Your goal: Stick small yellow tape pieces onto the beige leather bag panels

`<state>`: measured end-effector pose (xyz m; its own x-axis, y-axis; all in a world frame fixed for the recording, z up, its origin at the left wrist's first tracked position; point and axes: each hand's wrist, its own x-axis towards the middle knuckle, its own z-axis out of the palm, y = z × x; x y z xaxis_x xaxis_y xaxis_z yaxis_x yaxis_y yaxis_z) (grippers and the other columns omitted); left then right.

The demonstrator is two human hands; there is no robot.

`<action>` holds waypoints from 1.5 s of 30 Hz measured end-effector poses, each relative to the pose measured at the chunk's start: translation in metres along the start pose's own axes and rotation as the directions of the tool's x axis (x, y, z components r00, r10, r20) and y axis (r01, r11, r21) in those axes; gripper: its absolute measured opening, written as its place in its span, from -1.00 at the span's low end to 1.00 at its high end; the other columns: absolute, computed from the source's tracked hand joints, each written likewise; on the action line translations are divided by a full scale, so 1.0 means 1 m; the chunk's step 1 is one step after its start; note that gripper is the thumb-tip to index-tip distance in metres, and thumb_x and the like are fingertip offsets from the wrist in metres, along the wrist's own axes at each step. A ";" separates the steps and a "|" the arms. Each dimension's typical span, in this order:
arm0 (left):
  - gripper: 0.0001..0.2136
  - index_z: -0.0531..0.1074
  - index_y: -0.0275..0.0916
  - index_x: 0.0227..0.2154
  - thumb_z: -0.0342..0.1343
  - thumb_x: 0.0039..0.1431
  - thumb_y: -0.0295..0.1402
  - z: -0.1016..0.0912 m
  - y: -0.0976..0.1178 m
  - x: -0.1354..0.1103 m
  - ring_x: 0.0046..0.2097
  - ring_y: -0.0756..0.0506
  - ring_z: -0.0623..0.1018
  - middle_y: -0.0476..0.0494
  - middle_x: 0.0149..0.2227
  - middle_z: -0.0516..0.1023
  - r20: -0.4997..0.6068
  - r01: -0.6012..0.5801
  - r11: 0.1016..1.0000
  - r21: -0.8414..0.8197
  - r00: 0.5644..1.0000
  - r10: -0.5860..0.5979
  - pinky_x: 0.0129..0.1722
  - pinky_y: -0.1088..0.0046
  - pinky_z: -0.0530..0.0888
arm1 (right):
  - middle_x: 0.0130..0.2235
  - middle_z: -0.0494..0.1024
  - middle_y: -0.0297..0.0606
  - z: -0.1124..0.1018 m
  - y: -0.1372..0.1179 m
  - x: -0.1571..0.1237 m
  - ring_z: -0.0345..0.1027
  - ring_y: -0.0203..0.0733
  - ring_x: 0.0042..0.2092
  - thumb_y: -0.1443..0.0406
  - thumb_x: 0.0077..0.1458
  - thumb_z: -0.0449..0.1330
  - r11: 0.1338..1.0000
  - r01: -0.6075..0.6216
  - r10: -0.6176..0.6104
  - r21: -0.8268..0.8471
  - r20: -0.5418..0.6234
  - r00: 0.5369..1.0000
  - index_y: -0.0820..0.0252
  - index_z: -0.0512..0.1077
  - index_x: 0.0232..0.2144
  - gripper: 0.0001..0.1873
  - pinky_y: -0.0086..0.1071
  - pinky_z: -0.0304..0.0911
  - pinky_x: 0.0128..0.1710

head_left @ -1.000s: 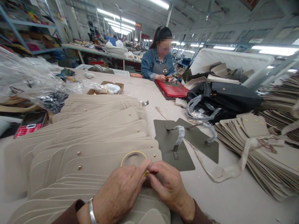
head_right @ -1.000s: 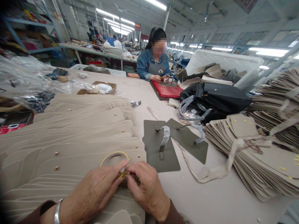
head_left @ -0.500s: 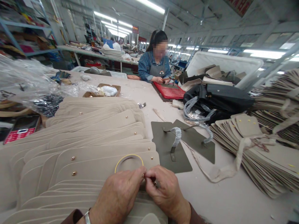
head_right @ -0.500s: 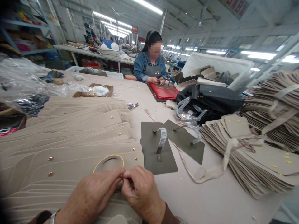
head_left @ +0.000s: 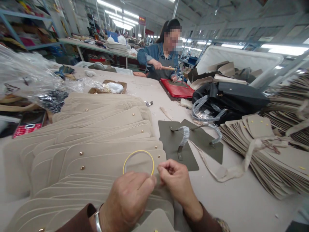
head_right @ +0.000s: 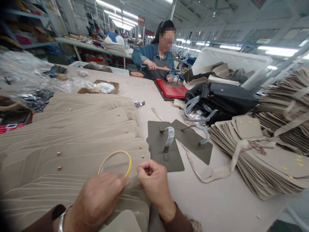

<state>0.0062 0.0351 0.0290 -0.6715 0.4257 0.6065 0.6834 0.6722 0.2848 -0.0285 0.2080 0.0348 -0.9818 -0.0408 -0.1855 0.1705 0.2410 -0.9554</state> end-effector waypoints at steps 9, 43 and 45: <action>-0.82 0.30 -0.20 -0.37 -0.04 0.16 -0.64 0.005 -0.002 0.004 -0.37 -0.10 0.39 -0.05 -0.41 0.43 0.532 0.174 0.960 0.220 0.803 -0.268 -0.37 0.41 0.35 | -0.57 0.48 -0.33 -0.040 0.030 0.007 0.27 -0.41 -0.59 0.14 -0.04 0.25 0.979 -0.163 0.187 -0.125 0.220 0.957 0.33 0.50 -0.43 -0.69 -0.54 0.21 -0.55; -0.76 0.32 -0.19 -0.30 -0.07 0.10 -0.67 -0.007 -0.005 0.008 -0.38 -0.13 0.47 -0.06 -0.35 0.51 0.639 0.129 0.991 0.032 0.760 -0.120 -0.39 0.39 0.40 | -0.46 0.57 -0.34 -0.043 0.026 -0.009 0.41 -0.27 -0.40 0.44 0.06 0.21 0.810 0.264 -0.093 -0.524 0.330 0.939 0.18 0.57 -0.47 -0.84 -0.47 0.19 -0.34; -0.75 0.32 -0.19 -0.30 -0.07 0.08 -0.67 -0.006 -0.005 0.008 -0.36 -0.12 0.47 -0.06 -0.35 0.51 0.636 0.130 0.991 0.034 0.762 -0.121 -0.39 0.41 0.39 | -0.46 0.57 -0.33 -0.040 0.026 -0.007 0.40 -0.29 -0.43 0.41 0.08 0.20 0.822 0.258 -0.088 -0.508 0.334 0.938 0.17 0.59 -0.45 -0.84 -0.47 0.20 -0.38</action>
<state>-0.0005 0.0313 0.0367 -0.7768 0.6281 -0.0450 0.5805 0.7420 0.3354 -0.0210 0.2535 0.0209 -0.9084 -0.3833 -0.1669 -0.1555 0.6803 -0.7163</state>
